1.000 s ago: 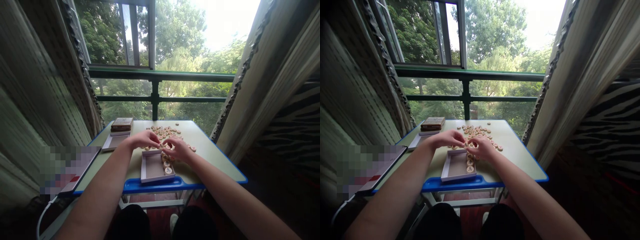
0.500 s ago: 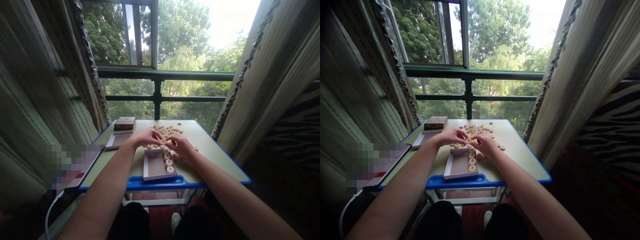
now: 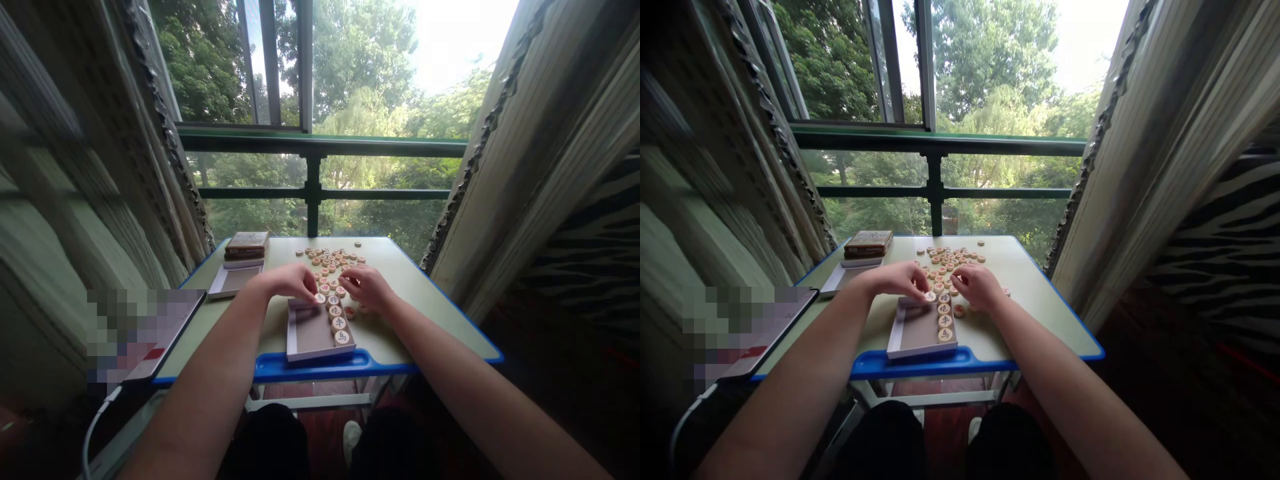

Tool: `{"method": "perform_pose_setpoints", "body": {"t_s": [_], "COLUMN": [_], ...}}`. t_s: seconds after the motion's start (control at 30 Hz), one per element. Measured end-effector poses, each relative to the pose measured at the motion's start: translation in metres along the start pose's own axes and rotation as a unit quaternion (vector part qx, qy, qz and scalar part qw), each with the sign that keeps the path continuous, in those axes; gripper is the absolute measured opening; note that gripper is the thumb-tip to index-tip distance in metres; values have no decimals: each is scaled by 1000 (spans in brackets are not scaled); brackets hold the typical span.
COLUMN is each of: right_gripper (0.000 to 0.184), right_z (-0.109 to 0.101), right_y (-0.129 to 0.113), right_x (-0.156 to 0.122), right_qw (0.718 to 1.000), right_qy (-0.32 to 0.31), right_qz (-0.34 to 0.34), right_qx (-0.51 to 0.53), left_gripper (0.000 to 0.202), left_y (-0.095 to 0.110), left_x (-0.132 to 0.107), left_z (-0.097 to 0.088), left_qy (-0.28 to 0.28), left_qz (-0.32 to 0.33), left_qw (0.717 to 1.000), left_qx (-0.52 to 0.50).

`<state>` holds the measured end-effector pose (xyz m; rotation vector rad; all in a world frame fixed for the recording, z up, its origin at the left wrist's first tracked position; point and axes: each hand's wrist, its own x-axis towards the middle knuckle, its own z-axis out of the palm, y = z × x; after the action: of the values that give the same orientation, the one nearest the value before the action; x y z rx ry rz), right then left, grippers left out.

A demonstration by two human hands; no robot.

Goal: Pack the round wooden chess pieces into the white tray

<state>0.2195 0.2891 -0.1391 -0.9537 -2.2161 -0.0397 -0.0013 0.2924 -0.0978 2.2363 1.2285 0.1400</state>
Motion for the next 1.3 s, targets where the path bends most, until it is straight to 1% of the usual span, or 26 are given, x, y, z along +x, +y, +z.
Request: {"method": "perform_pose_setpoints", "body": {"t_s": [0.13, 0.27, 0.37, 0.5, 0.63, 0.87, 1.03, 1.3], "right_gripper": [17, 18, 18, 18, 18, 18, 19, 19], "right_z": [1, 1, 1, -2, -3, -3, -5, -4], "right_y": [-1, -1, -1, -4, -8, -7, -8, -7], "right_x": [0, 0, 0, -1, -1, -1, -1, -1], "right_qw": [1000, 1000, 1000, 1000, 1000, 1000, 1000, 1000], "right_qy": [-7, -2, -3, 2, 3, 6, 2, 1], "right_qz": [7, 9, 8, 2, -13, -10, -4, -10], "right_qx": [-4, -5, -3, -3, -4, -17, -20, -16], "left_gripper": [39, 37, 34, 28, 27, 30, 31, 29], "left_y": [-2, -1, 2, 8, 14, 17, 18, 14], "left_x": [2, 1, 1, -2, -5, -4, -5, -2], "left_z": [2, 2, 3, 6, 8, 9, 8, 10], "left_qy": [-5, 5, 8, 18, 33, 20, 10, 17], "left_qz": [12, 12, 17, 20, 18, 15, 10, 23], "left_qw": [1000, 999, 998, 994, 989, 988, 989, 989], "left_qx": [24, 50, 63, 110, 140, 155, 148, 145]}}
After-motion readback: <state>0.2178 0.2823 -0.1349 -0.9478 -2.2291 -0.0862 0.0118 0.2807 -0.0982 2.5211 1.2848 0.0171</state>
